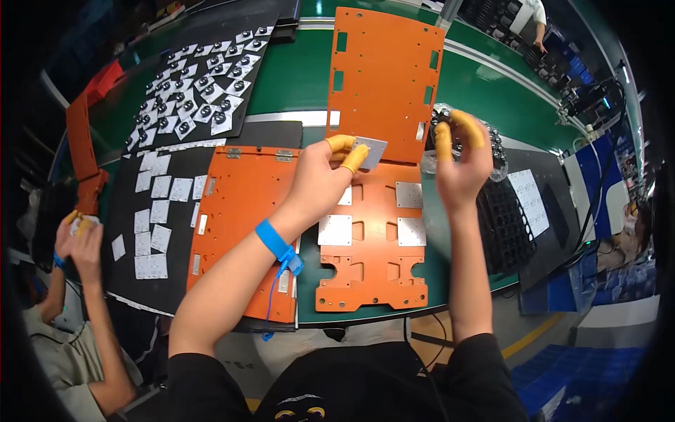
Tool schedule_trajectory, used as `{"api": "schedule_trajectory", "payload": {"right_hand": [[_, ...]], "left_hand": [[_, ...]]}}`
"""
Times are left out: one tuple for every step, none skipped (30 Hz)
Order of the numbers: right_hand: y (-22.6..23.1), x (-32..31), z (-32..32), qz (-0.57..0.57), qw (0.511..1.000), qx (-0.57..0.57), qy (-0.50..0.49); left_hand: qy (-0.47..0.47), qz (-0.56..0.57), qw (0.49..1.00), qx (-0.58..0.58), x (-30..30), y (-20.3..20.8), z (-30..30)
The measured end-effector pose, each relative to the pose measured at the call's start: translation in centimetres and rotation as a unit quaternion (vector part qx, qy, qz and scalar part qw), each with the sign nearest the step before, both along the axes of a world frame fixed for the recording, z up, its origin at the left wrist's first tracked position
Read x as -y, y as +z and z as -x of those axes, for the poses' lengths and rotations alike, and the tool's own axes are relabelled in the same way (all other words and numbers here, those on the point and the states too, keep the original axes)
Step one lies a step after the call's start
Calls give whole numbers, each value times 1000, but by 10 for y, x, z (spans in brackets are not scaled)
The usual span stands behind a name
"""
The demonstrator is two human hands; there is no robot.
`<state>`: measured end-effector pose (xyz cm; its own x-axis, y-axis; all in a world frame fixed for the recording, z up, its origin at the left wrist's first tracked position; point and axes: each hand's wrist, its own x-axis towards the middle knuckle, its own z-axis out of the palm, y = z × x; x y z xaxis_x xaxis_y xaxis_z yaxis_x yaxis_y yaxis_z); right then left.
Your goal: Assembling small LED chips and precision components onto orange base plates at a factory assembly line.
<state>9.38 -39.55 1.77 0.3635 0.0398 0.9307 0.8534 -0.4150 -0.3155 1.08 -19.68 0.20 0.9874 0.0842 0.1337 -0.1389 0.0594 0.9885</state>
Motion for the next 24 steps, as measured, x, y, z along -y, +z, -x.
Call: {"api": "schedule_trajectory", "payload": {"right_hand": [[5,-11,18,-5,999,-4,52],[6,-17,34,17,996,-27,79],[1,-25,46,31,992,-79,96],[-1,-33,55,45,983,-125,127],[-12,-38,53,45,977,-124,168],[-16,-37,53,61,976,-130,162],[-17,-37,52,76,976,-133,157],[-21,-35,49,52,970,-160,177],[-20,-34,48,26,963,-186,192],[-20,-33,48,-1,955,-212,207],[-19,-33,49,-18,947,-231,223],[-19,-33,50,-18,947,-231,224],[-20,-32,50,-3,950,-235,204],[-21,-31,51,12,954,-238,184],[-22,-30,50,12,953,-239,184],[-23,-28,48,26,958,-222,182],[-24,-28,47,40,962,-204,180],[-22,-28,49,40,962,-204,179],[-18,-28,53,4,944,-253,210],[-16,-29,55,-31,923,-300,240],[-16,-30,56,-31,922,-301,241],[-16,-31,56,-58,904,-328,269],[-15,-31,56,-85,883,-354,296],[-15,-31,57,-85,883,-355,296]], "left_hand": [[-4,17,1000,-7,-1,0,-1],[-8,26,1000,-6,1,5,-1],[-39,86,994,-49,1,10,1],[-70,145,983,-93,-1,13,4],[-101,152,979,-88,-5,12,4],[-101,154,979,-89,-4,10,5],[-108,163,979,-66,-3,9,4],[-113,171,978,-44,-2,8,3],[-112,172,978,-43,-2,8,3],[-110,154,981,-42,-2,7,2],[-108,135,984,-42,-2,6,2],[-107,135,984,-42,-1,5,1],[-91,126,988,-17,2,4,1],[-75,117,990,9,4,3,2],[-75,118,990,8,6,2,4],[-64,75,995,27,7,3,7],[-54,33,997,45,8,3,9],[-57,21,997,42,8,3,10],[-56,22,997,41,8,2,10],[-34,-11,996,87,8,-1,9],[-11,-44,990,132,8,-2,8],[-12,-44,990,132,8,-2,8],[-9,-50,990,129,8,-2,8],[-6,-57,990,127,8,-3,8]]}}
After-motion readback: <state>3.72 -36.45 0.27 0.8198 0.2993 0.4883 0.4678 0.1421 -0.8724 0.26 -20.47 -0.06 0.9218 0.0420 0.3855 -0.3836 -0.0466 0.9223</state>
